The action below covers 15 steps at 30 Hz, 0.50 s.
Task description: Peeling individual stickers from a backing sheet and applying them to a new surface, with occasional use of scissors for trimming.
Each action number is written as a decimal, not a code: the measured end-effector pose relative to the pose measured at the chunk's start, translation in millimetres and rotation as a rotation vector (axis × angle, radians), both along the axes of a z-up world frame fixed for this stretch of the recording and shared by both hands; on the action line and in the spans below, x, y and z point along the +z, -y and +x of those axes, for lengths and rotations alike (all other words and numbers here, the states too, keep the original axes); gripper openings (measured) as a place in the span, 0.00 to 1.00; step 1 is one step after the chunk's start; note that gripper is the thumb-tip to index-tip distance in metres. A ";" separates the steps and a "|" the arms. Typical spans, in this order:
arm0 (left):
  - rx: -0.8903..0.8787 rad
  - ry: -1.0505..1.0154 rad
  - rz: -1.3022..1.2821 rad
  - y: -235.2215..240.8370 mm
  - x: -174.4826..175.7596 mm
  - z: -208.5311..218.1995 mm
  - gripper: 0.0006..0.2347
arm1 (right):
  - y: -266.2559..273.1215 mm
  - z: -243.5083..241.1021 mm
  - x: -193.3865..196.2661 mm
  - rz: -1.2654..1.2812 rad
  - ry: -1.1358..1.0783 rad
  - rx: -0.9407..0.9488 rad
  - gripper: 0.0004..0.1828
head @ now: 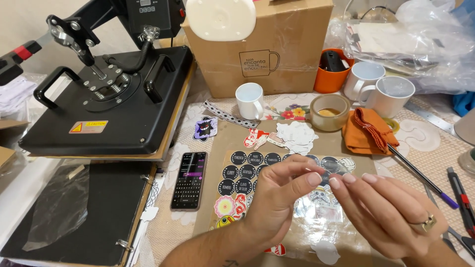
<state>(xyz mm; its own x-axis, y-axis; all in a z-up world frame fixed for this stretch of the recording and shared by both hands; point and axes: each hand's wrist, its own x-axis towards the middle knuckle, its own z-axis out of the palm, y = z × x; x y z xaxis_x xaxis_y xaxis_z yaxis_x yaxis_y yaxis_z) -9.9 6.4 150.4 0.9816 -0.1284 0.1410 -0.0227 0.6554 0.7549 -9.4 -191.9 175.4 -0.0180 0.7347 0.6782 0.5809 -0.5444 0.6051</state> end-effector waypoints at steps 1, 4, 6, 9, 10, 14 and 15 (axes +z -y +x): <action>0.000 0.000 -0.001 0.8 -0.3 -0.5 0.06 | -0.2 0.1 0.9 -0.001 0.000 0.000 0.15; 0.028 0.007 0.043 2.8 -1.4 -2.4 0.06 | -1.9 1.9 0.3 -0.034 0.010 -0.017 0.18; 0.000 0.093 0.005 3.7 -2.2 -4.3 0.10 | -4.0 4.1 -4.7 0.039 0.017 0.010 0.14; 0.011 0.119 -0.007 5.0 -4.3 -6.8 0.13 | -4.6 7.6 -4.9 0.038 0.042 0.024 0.16; 0.010 0.116 -0.006 6.8 -5.2 -6.5 0.13 | -6.7 7.7 -6.1 0.039 0.040 0.023 0.16; 0.131 -0.004 -0.020 10.7 -9.1 -2.1 0.06 | -12.7 8.7 -6.2 0.074 0.011 0.039 0.12; 0.166 -0.007 -0.035 11.4 -10.5 -0.4 0.04 | -13.2 8.7 -5.1 0.063 0.014 0.031 0.12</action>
<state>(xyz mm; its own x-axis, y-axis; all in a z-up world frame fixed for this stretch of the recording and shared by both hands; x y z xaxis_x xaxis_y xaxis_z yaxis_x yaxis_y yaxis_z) -10.3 -4.9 140.0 0.9899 0.0407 0.1359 -0.1280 0.6691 0.7320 -0.8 -178.7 170.3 -0.0502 0.6897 0.7224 0.5898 -0.5632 0.5787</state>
